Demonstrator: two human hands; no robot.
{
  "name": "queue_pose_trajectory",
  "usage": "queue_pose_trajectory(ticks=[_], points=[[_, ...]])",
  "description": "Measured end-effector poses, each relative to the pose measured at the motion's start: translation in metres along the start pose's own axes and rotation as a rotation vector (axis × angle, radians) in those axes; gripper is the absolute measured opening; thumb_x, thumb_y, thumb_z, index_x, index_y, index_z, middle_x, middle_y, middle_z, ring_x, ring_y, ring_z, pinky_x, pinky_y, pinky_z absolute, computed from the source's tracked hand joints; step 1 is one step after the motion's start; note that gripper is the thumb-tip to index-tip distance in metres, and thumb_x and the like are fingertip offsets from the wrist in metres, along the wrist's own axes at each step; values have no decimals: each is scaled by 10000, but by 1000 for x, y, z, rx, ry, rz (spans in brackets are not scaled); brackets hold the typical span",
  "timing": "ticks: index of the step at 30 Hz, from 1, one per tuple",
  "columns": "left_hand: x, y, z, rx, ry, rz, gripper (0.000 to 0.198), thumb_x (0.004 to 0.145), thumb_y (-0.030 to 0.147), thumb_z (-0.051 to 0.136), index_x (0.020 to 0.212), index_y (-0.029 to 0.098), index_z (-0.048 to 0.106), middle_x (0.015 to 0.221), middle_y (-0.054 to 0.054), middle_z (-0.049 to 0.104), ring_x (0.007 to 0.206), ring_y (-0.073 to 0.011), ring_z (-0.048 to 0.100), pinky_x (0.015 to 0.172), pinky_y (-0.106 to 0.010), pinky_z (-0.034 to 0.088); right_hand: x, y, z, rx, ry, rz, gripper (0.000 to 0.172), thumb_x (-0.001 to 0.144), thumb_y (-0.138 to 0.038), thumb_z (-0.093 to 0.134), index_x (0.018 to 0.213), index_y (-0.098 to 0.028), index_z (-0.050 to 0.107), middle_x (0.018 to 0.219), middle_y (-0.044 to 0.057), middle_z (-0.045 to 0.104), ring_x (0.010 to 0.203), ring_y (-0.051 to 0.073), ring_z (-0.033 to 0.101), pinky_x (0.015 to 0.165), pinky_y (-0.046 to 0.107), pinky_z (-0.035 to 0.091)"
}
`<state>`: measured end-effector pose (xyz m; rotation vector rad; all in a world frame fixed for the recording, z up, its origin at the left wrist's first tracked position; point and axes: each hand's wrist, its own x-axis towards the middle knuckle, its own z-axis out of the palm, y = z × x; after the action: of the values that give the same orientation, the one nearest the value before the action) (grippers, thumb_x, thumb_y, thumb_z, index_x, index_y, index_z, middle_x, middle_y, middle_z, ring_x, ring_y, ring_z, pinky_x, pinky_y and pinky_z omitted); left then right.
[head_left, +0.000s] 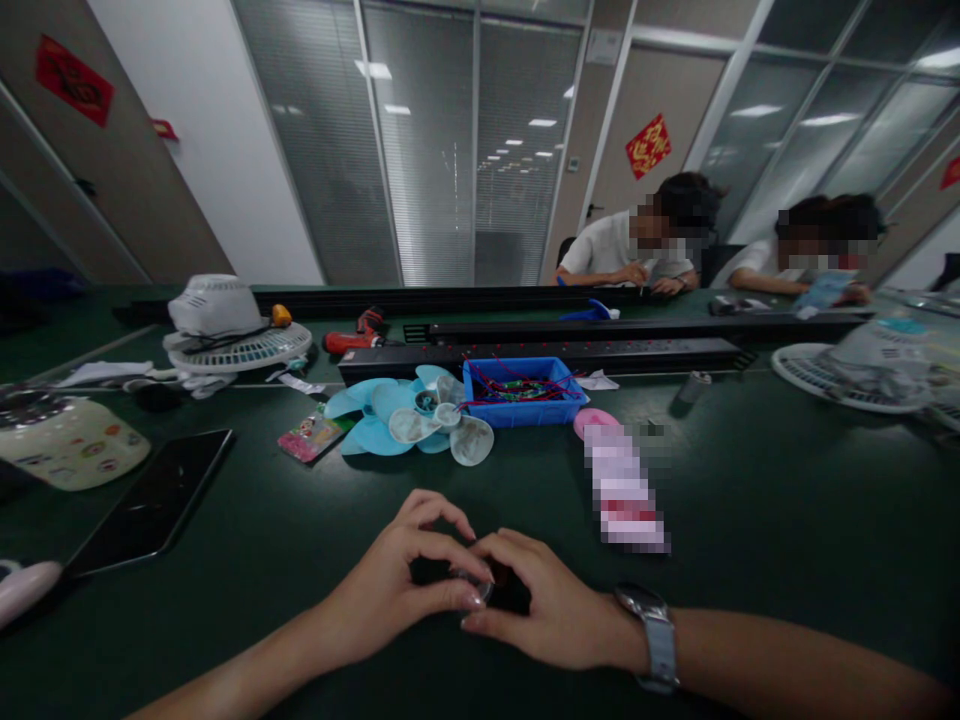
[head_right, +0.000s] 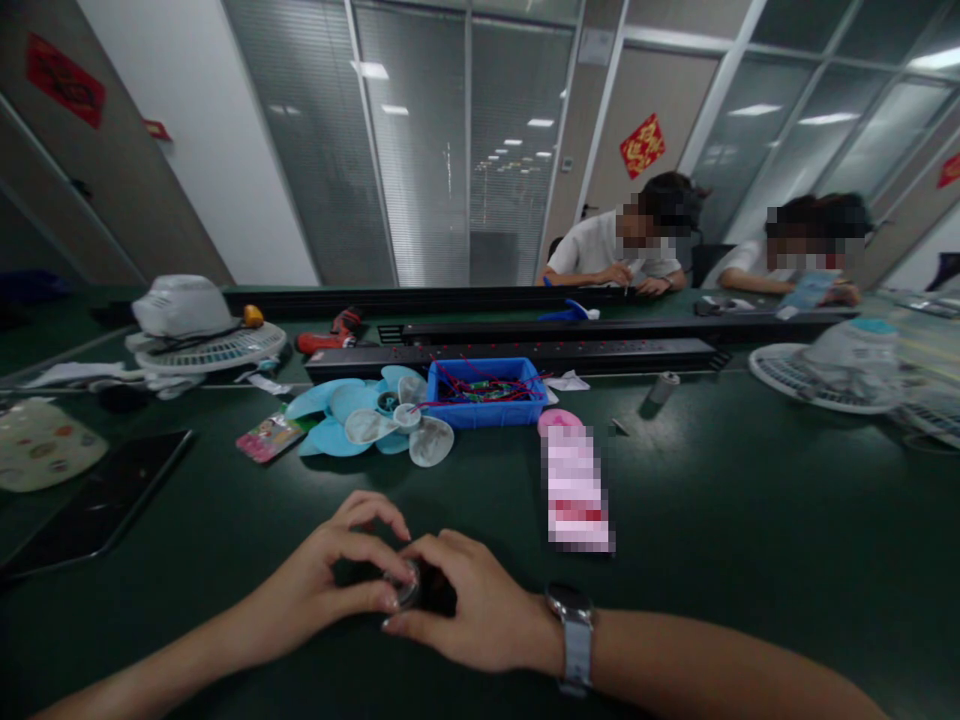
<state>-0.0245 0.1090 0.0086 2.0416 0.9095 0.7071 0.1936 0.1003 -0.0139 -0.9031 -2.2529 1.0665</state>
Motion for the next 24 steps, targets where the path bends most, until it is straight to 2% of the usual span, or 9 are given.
queue_pose_trajectory(ticks=[6, 9, 11, 13, 15, 18, 24], points=[[-1, 2, 2, 6, 110, -16, 130, 732, 407, 802, 808, 303, 792, 902, -36, 588, 969, -240, 509, 847, -374, 442, 0, 0, 0, -22, -3, 1, 364, 817, -429, 718, 1066, -192, 598, 925, 27, 602, 818, 168, 554, 722, 294, 435], [-2, 7, 1, 68, 139, -52, 152, 714, 403, 816, 793, 277, 782, 944, -41, 584, 981, -247, 512, 860, -385, 437, 0, 1, 0, -19, -6, 7, 366, 821, -423, 715, 1081, -194, 597, 929, 26, 603, 820, 167, 555, 721, 294, 436], [-3, 11, 0, 95, 111, -56, 179, 751, 374, 792, 912, 298, 772, 1072, -50, 573, 1055, -259, 493, 916, -409, 421, -1, 2, 1, -18, 5, 8, 358, 821, -431, 712, 1060, -189, 601, 927, 27, 602, 821, 168, 557, 721, 296, 437], [-4, 13, -1, 93, 32, -40, 207, 818, 335, 736, 1024, 341, 747, 1195, -49, 545, 1140, -264, 456, 968, -421, 400, -1, 2, 1, -9, 14, -6, 345, 823, -428, 712, 1041, -184, 602, 941, 31, 608, 836, 171, 563, 736, 300, 441], [-3, 11, -2, 67, -41, -25, 193, 856, 314, 697, 1037, 364, 744, 1240, -39, 532, 1187, -258, 431, 998, -416, 386, -1, 2, 1, 7, 11, -16, 326, 828, -414, 711, 1035, -188, 601, 962, 32, 617, 852, 170, 568, 757, 302, 443], [0, 6, -2, 0, -61, -35, 133, 828, 339, 728, 955, 338, 768, 1188, -33, 551, 1169, -250, 450, 1012, -409, 378, -1, 1, 1, 9, 9, -5, 323, 824, -413, 716, 1036, -198, 601, 962, 28, 622, 840, 167, 568, 752, 300, 442], [3, 3, -1, 8, 5, -37, 137, 749, 383, 794, 868, 313, 788, 1010, -32, 560, 1041, -238, 502, 917, -381, 421, -1, 1, 0, -13, -3, 4, 328, 828, -433, 707, 1031, -199, 598, 936, 22, 608, 816, 161, 553, 728, 290, 433]])
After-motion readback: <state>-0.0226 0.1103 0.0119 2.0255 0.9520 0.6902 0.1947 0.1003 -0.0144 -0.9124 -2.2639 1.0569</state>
